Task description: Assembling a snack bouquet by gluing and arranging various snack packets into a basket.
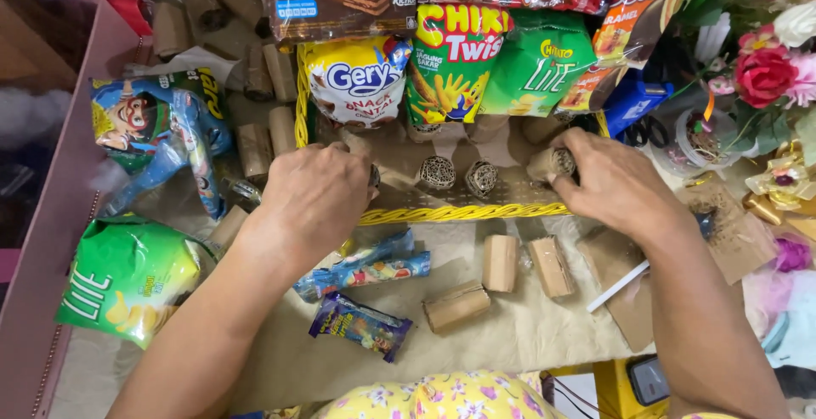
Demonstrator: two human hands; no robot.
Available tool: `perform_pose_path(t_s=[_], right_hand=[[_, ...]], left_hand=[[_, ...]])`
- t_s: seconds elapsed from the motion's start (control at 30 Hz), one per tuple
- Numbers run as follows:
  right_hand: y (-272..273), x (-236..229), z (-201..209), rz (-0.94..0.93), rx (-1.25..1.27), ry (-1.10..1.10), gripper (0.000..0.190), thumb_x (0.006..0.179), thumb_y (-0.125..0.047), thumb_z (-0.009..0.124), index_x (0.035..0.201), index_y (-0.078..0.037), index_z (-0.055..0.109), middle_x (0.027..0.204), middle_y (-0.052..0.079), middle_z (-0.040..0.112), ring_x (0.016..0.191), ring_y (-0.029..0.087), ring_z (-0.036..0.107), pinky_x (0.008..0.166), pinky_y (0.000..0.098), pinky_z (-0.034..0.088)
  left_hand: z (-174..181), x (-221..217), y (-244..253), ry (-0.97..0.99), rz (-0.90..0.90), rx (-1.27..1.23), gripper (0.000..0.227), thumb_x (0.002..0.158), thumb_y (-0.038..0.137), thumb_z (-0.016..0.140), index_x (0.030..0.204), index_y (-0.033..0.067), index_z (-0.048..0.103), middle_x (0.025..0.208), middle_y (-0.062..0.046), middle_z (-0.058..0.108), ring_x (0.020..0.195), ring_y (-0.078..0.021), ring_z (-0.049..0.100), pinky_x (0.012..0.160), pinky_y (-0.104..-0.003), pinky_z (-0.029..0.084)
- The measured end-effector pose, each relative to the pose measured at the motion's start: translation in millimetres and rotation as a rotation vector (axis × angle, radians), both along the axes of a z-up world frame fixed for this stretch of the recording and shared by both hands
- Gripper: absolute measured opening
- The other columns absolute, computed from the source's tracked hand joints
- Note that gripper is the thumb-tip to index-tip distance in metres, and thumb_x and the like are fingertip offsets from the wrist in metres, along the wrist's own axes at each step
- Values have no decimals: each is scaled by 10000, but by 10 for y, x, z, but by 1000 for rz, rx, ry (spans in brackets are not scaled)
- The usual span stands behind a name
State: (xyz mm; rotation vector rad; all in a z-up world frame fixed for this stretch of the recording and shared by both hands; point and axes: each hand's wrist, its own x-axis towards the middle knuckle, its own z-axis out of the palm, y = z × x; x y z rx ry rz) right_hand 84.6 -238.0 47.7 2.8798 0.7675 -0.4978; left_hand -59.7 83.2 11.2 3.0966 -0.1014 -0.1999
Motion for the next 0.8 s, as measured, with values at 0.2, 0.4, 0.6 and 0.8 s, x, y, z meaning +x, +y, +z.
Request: perform_pose_path(t_s=[0.2,0.4,0.6,0.8], right_hand=[[75,-53,1,-27,-29,-29,514,905,-387,519,1340,-114,540,1337,193,649,1200,448,620,917,594,503],[82,-134,94,-37,-34,-18,543,944,-417,501,1404,-128,499,1344,207,638,1181,460,630,894,611,510],[-129,-512,275,12,151,-213,590,972,-419,523,1504,-165,541,1301,126,704,1083,374,684,870,523,522],[-253,-889,281,29,304,-142,589,932,-372,561,1500,-216,553,1302,12,714,1120,208,691,927,414,521]], left_hand=[[-79,28,13,-117,-148,-11,250,927,-62,481,972,124,641,701,38,647,578,-255,663,467,-384,507],[3,21,-1,-21,-154,-107,276,938,-89,415,1068,74,597,780,-62,643,604,-329,661,517,-469,538],[121,-105,-49,-158,-119,-80,275,925,1,467,1142,112,593,845,-67,647,657,-293,660,512,-420,533],[1063,-611,347,-401,69,-158,436,881,29,535,1300,69,647,915,-82,676,675,-302,650,464,-462,530]])
